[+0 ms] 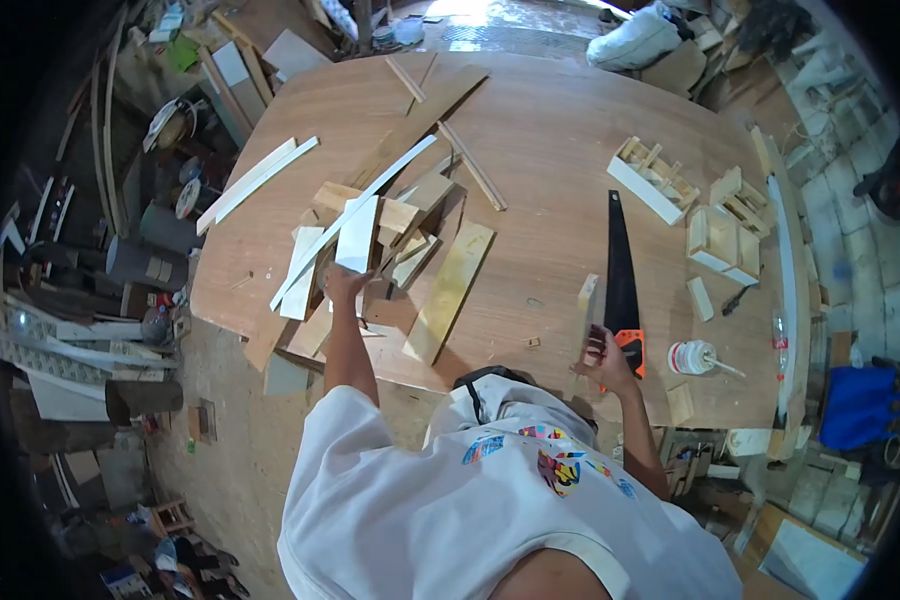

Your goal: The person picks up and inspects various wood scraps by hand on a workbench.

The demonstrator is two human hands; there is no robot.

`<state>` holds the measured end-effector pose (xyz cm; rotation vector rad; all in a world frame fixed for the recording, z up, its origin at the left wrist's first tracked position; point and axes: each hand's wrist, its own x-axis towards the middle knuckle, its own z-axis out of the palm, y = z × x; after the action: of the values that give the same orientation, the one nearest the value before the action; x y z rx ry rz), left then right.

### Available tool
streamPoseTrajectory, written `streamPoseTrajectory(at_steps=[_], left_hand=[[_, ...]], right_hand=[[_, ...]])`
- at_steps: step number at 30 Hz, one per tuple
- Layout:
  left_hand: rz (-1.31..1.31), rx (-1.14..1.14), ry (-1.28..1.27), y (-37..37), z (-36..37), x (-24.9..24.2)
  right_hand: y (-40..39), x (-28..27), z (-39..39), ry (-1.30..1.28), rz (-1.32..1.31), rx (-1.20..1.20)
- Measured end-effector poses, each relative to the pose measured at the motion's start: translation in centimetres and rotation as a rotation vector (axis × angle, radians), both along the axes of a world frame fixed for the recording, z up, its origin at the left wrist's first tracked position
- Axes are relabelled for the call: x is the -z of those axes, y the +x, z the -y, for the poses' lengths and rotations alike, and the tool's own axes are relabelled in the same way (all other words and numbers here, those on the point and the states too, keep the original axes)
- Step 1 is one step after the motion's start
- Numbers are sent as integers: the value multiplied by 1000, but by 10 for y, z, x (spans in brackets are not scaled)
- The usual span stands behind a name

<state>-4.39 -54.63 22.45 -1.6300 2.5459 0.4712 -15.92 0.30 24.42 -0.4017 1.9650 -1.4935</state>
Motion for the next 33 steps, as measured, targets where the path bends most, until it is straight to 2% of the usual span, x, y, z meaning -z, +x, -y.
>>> streamPoseTrajectory(at_steps=[2,3,4,5,6,8,12,13,14,16,18,20,23,33], left_hand=[[13,45,-80,-5,2,8],[-128,31,-105,-7,10,26],[-267,17,-128,-11,2,16],[-289,-22,110,-15,-5,5],[-289,-14,110,-20,-18,-5],[-598,-99,584,-21,-44,-15],[-869,149,805,-26,-138,-64],[-915,152,876,-27,-153,-53],[-920,152,944,-30,-179,-68],[-842,310,995,-33,-205,-68],[-921,318,1034,-38,-241,-83],[-881,397,1021,-39,-260,-83],[-897,502,1003,-38,-285,-86],[-969,601,1099,-29,-314,-96]], right_hand=[[-6,5,-2,-42,39,-2],[-8,-5,1,-6,27,-30],[-10,-14,4,30,17,-58],[-11,-20,7,29,18,-48],[-14,-24,10,31,28,-48],[-17,-31,16,34,41,-47],[-20,-45,35,-113,110,-8],[-22,-52,41,-191,128,10],[-22,-60,47,-189,124,18],[-23,-77,58,-272,164,24],[-24,-86,64,-280,148,31],[-25,-93,70,-377,208,7],[-21,-100,71,-352,147,87],[-7,-108,63,-444,98,116]])
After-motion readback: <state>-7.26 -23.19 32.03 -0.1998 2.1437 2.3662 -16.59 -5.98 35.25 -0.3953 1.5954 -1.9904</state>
